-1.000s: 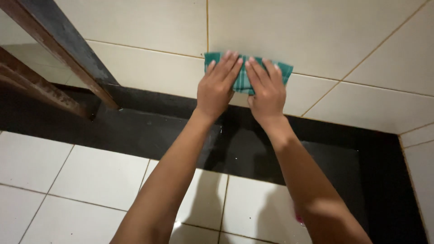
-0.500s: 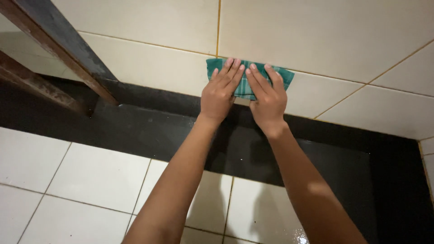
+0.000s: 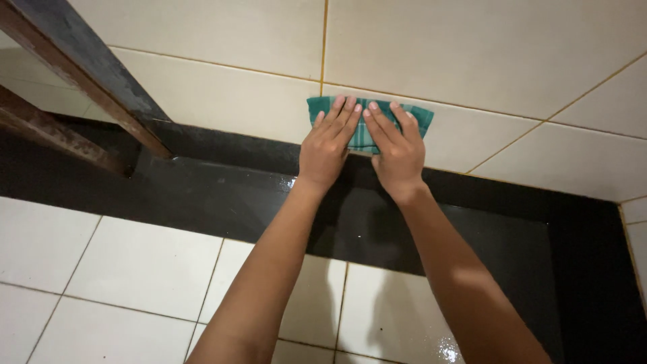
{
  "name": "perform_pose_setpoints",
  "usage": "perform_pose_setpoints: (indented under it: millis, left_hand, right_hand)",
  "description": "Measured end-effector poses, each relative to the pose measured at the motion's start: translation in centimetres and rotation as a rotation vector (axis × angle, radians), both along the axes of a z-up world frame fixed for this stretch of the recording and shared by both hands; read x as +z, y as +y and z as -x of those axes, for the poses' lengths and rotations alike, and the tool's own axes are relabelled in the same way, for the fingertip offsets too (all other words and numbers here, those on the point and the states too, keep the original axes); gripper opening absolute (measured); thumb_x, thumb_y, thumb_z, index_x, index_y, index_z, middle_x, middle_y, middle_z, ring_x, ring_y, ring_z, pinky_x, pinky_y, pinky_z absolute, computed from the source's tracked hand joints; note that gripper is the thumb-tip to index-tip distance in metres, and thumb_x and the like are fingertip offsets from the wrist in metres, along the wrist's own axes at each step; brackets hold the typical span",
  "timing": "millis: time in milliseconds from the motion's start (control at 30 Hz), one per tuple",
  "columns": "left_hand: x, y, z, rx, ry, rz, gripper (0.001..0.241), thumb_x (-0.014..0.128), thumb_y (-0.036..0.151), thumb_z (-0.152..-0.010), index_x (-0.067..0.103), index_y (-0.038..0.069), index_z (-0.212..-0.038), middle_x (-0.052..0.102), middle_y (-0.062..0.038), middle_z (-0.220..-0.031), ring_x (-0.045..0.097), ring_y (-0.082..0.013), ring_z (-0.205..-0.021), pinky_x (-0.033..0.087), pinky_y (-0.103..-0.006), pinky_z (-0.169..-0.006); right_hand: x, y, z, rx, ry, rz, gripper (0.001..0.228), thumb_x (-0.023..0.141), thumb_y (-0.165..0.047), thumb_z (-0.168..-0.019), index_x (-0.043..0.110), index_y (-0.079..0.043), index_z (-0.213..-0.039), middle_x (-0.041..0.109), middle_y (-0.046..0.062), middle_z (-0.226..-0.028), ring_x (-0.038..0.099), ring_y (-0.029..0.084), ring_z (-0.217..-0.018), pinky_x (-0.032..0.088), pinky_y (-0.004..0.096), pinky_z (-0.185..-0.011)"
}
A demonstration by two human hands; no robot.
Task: The person wets a green cloth in a sink and wrings it out. They then wipe the toilet seat and proceed to clean the tiled walls and floor of the bathroom using the damp cloth.
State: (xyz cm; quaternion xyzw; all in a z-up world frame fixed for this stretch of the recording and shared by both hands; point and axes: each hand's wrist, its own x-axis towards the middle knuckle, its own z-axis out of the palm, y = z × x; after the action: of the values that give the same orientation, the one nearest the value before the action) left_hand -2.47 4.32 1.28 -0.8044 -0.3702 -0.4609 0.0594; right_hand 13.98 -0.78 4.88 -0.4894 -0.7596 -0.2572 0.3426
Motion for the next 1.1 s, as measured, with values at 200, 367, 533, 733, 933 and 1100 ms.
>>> perform_pose_setpoints:
  millis: [200,367,533,733,933,1100]
  left_hand:
    - [-0.6,-0.8,0.5,0.013,0.105,0.058,0.057,0.063,0.005,-0.089,0.061,0.014,-0.145,0.054,-0.003,-0.156,0.048,-0.0206,-0.147,0.045,-0.0486,-0.115]
    - [-1.3,-1.2,0.5,0.122,0.218,0.008,0.059,0.067,0.012,-0.089,0.059,0.019,-0.148,0.053,0.002,-0.157,0.043,-0.0177,-0.150,0.037,-0.0536,-0.118]
    - [-2.3,-1.2,0.4,0.137,0.247,0.017,0.061,0.068,0.013,-0.087,0.058,0.021,-0.147,0.054,0.004,-0.155,0.043,-0.0183,-0.150,0.034,-0.0549,-0.120]
    - [-0.8,-1.9,1.5,0.072,0.460,0.166,0.079,0.076,0.027,-0.076,0.052,0.020,-0.151,0.048,0.002,-0.158,0.035,-0.0200,-0.151,0.027,-0.0547,-0.122]
    - [-1.4,-2.1,3.5,-0.046,0.433,0.291,0.083,0.066,0.059,-0.088,0.045,0.011,-0.152,0.040,-0.007,-0.161,0.028,-0.0207,-0.153,0.021,-0.0553,-0.122]
    - [-4.2,-1.4,4.3,0.020,0.536,0.218,0.078,0.051,0.058,-0.096,0.039,0.011,-0.157,0.030,-0.007,-0.166,0.021,-0.0198,-0.154,0.017,-0.0519,-0.123]
  right_hand:
    - [-0.6,-0.7,0.0,0.006,-0.013,0.050,0.075,0.070,0.013,-0.064,0.071,-0.010,-0.135,0.066,0.004,-0.141,0.055,0.034,-0.135,0.048,0.047,-0.109]
    - [-0.9,-0.9,0.1,0.025,0.029,0.085,0.076,0.069,0.012,-0.063,0.070,-0.010,-0.135,0.066,0.004,-0.141,0.056,0.034,-0.133,0.048,0.048,-0.111]
    - [-1.6,-1.1,-0.2,0.011,0.014,0.098,0.074,0.069,0.013,-0.065,0.069,-0.010,-0.136,0.066,0.004,-0.141,0.055,0.034,-0.134,0.047,0.048,-0.111]
    - [-2.5,-1.5,-0.5,0.006,0.007,0.184,0.073,0.070,0.010,-0.063,0.070,-0.010,-0.134,0.066,0.005,-0.141,0.055,0.035,-0.133,0.046,0.049,-0.110]
    - [-3.8,-1.8,-1.2,-0.014,-0.062,0.227,0.069,0.073,0.006,-0.069,0.068,-0.011,-0.135,0.064,0.004,-0.144,0.053,0.033,-0.136,0.044,0.050,-0.113]
    - [-6.1,-1.8,-2.8,-0.017,-0.220,0.367,0.064,0.069,0.000,-0.071,0.067,-0.009,-0.134,0.061,0.004,-0.145,0.051,0.030,-0.137,0.038,0.048,-0.115]
